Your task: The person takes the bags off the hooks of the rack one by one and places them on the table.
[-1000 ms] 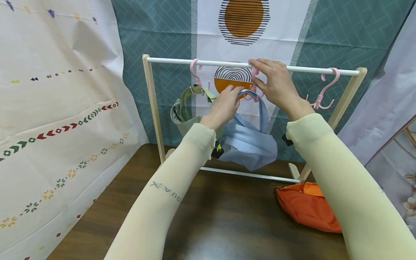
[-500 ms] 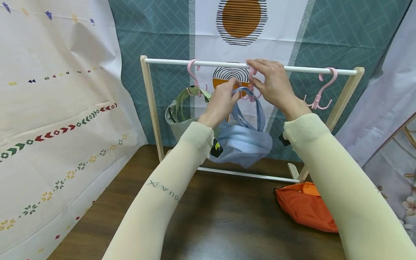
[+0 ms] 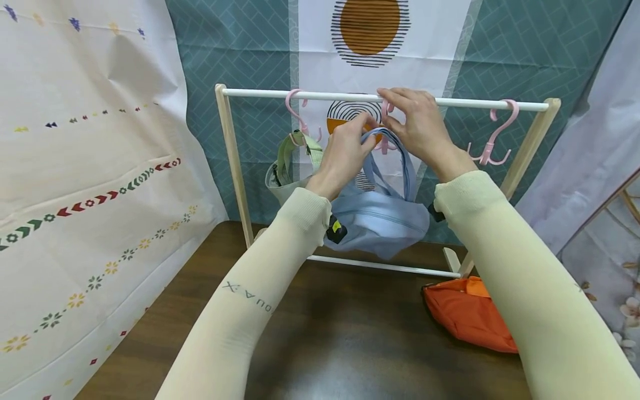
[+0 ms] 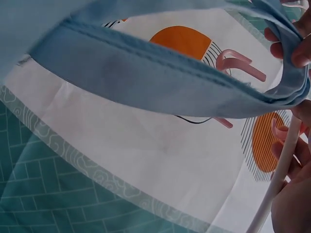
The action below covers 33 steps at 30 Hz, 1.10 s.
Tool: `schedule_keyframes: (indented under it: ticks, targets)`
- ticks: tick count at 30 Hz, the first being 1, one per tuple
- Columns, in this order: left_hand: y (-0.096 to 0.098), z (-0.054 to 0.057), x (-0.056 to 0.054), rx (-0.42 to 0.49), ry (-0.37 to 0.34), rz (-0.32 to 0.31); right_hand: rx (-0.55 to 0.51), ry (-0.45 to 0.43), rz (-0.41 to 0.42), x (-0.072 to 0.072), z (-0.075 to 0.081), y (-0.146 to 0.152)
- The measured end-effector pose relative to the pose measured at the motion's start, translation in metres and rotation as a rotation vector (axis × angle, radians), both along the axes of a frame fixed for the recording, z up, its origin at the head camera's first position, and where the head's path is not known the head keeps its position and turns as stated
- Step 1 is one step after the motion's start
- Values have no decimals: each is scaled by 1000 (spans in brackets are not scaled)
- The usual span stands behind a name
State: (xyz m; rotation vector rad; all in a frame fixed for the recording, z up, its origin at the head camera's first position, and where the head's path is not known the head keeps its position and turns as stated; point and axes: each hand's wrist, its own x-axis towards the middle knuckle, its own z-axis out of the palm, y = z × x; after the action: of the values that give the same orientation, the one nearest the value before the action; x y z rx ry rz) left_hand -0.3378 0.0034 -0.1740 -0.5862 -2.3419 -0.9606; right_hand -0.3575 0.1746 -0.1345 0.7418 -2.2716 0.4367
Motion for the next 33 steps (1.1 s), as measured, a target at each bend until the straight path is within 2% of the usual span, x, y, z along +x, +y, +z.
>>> schedule_keyframes:
  ticks: [8,15,20,23,27,30,33]
  targets:
    - [-4,-10,14,4,3,-48,9,-53,-3,4,2,-1]
    - [-6,-18,19,-32,8,-61,17,-90,-11,7,4,2]
    - [-8,-22,21,-14,9,-71,-66,-91,2,19,-1,16]
    - [-9,-24,21,6,10,-89,-133,-74,16,28,-8,26]
    - [-11,-25,20,31,16,-77,-180,-53,76,40,-23,35]
    - [-12,-26,20,39,29,-71,-224,-42,125,51,-39,44]
    - [-12,-27,20,43,39,-80,-279,-60,173,61,-63,55]
